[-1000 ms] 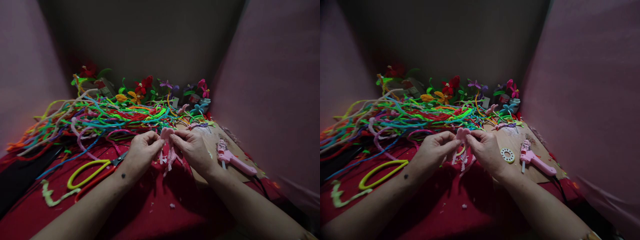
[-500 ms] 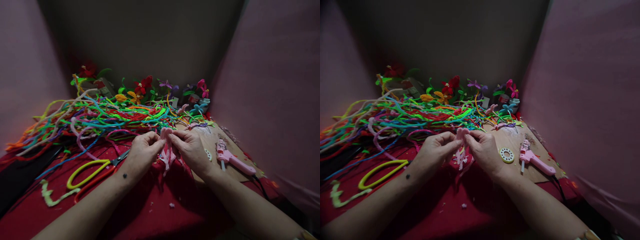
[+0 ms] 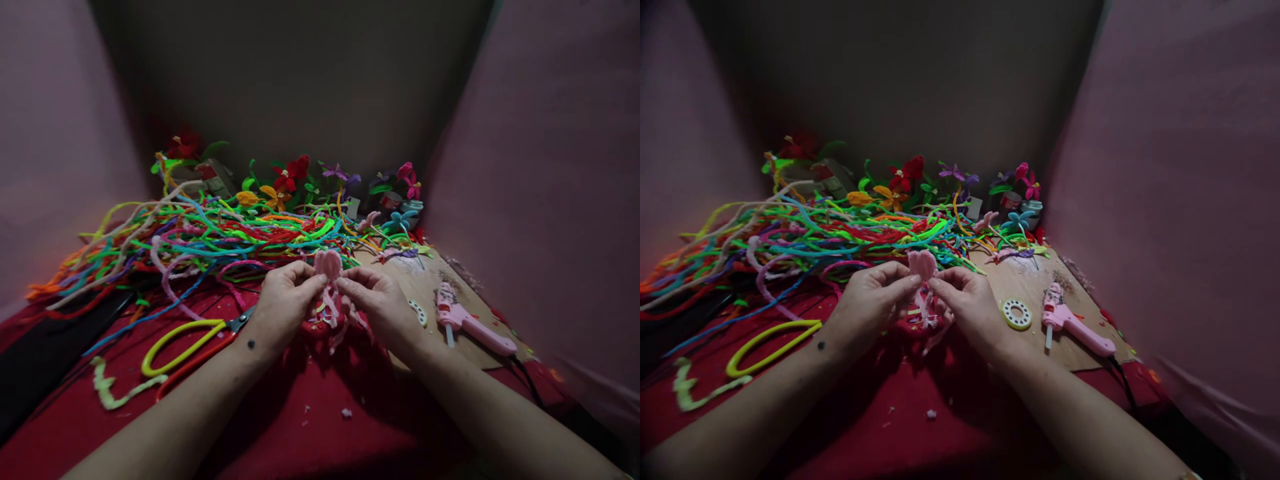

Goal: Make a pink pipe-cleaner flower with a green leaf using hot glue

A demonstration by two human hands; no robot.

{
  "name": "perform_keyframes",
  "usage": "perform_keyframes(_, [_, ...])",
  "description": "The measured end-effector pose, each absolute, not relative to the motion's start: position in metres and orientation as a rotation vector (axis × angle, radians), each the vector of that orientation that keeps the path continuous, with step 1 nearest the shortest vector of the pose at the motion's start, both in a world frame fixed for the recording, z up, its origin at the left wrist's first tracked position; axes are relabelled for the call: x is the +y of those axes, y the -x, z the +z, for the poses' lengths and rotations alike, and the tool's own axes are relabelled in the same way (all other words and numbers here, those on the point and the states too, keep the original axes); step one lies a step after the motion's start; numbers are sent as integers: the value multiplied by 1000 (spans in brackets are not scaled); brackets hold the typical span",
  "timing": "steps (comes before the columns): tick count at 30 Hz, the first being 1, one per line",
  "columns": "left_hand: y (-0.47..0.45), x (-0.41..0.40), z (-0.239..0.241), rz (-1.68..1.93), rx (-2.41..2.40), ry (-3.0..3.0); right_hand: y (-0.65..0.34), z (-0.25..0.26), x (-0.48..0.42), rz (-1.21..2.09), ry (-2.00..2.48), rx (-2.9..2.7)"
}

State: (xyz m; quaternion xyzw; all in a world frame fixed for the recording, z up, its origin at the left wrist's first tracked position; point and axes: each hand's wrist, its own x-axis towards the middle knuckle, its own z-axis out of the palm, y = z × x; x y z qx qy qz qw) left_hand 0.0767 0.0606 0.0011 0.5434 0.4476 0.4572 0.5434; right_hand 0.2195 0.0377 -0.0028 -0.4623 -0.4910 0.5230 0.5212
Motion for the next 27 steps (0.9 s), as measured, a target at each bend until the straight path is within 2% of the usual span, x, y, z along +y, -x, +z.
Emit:
perform_keyframes(5, [-78, 60, 2, 1064, 1047, -1270, -216, -4, 37, 1444, 1057, -1029])
perform_keyframes(15, [-80, 55, 5, 1077, 1093, -1354, -217, -8, 42, 1479, 1096, -998])
perform_keyframes(21, [-77, 60, 6, 1074, 1109, -1408, -220, -10, 43, 1403, 1168, -1001])
perform_keyframes(27, [-70, 60, 14, 1236, 1014, -1552, -217, -9, 41, 1277, 1188, -1107])
